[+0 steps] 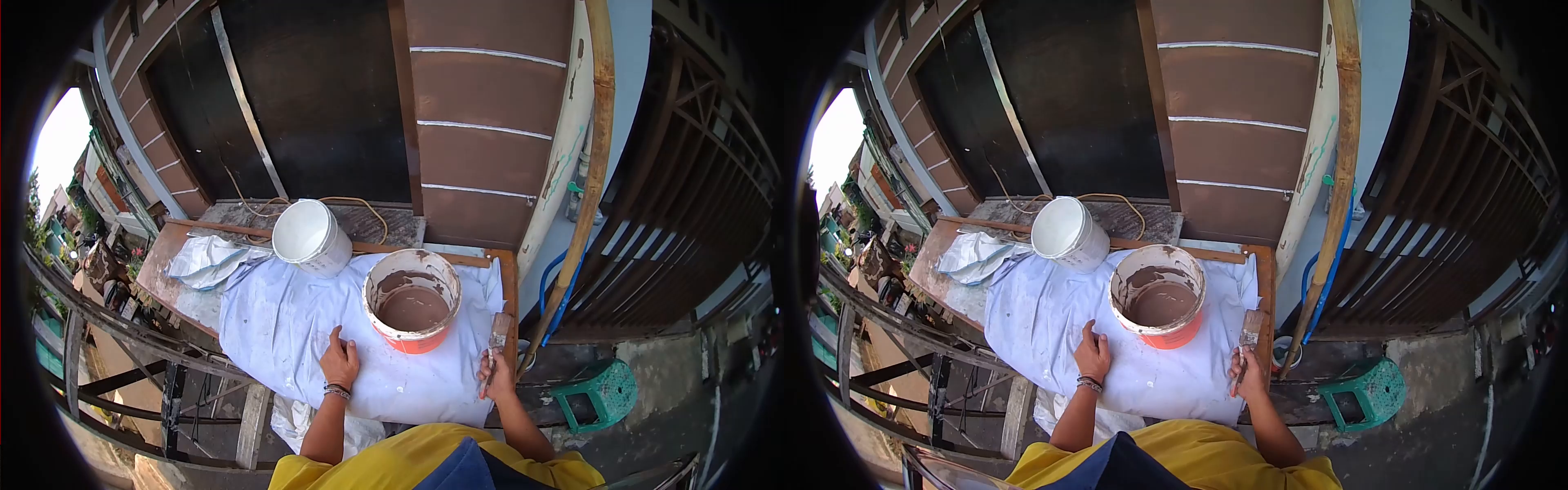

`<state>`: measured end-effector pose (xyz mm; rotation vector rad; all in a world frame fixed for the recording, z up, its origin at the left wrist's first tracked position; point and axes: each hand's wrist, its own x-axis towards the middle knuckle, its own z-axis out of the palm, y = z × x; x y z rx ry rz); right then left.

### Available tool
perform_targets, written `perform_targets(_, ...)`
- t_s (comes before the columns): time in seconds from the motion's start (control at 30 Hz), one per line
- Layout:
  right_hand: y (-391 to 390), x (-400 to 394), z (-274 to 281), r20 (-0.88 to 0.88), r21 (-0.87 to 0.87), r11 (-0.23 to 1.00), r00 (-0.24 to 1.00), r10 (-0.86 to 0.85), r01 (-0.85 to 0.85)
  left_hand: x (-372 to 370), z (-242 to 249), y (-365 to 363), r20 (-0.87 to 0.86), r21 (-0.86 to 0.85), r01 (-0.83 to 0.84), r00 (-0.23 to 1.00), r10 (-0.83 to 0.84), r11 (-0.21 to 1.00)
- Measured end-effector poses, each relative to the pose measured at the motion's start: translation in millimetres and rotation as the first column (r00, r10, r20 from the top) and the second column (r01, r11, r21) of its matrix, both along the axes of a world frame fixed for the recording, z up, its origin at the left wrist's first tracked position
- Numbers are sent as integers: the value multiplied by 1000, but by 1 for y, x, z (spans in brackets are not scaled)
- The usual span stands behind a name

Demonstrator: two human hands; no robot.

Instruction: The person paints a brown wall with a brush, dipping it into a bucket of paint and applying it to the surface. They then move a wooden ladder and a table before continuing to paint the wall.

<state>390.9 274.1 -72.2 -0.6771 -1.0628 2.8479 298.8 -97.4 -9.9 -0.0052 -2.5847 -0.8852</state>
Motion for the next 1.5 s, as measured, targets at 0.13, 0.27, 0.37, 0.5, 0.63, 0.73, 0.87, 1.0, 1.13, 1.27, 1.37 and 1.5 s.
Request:
perform_targets(0.13,1,0,-1,-24,-12,1000,1000,8,-9,0,2,2,7,6,1,1000,-1,1000)
perform_targets(0.27,1,2,2,-27,-18,1000,1000,15,-15,1,4,1,28,7,2,1000,-2,1000)
perform_targets(0.37,1,2,1,-5,-17,1000,1000,22,-22,2,6,2,17,20,3,1000,-3,1000)
perform_targets(0.5,2,1,0,11,-49,999,1000,15,-14,1,3,2,-2,31,6,1000,-6,999)
perform_targets(0.63,1,0,6,44,-5,1000,999,30,-29,0,3,1,-15,22,6,1000,-6,1000)
perform_targets(0.73,0,1,8,40,12,1000,999,18,-19,-1,0,0,-20,21,7,1000,-6,1000)
perform_targets(0.87,0,1,6,32,13,1000,999,19,-19,0,1,0,-21,33,12,1000,-11,999)
perform_targets(1.0,-2,1,12,25,23,999,999,23,-24,-1,-1,0,-27,39,16,1000,-15,999)
perform_targets(1.13,-4,1,16,33,49,999,999,10,-12,-1,-4,-1,-36,28,12,999,-11,1000)
perform_targets(1.27,-5,2,18,35,37,999,999,5,-6,0,-1,-1,-27,30,16,1000,-15,999)
perform_targets(1.37,-3,2,15,38,11,1000,999,-3,3,-1,0,0,-23,43,15,1000,-14,999)
perform_targets(1.5,-4,2,18,38,0,1000,999,-13,13,-1,-1,0,-38,38,16,999,-15,999)
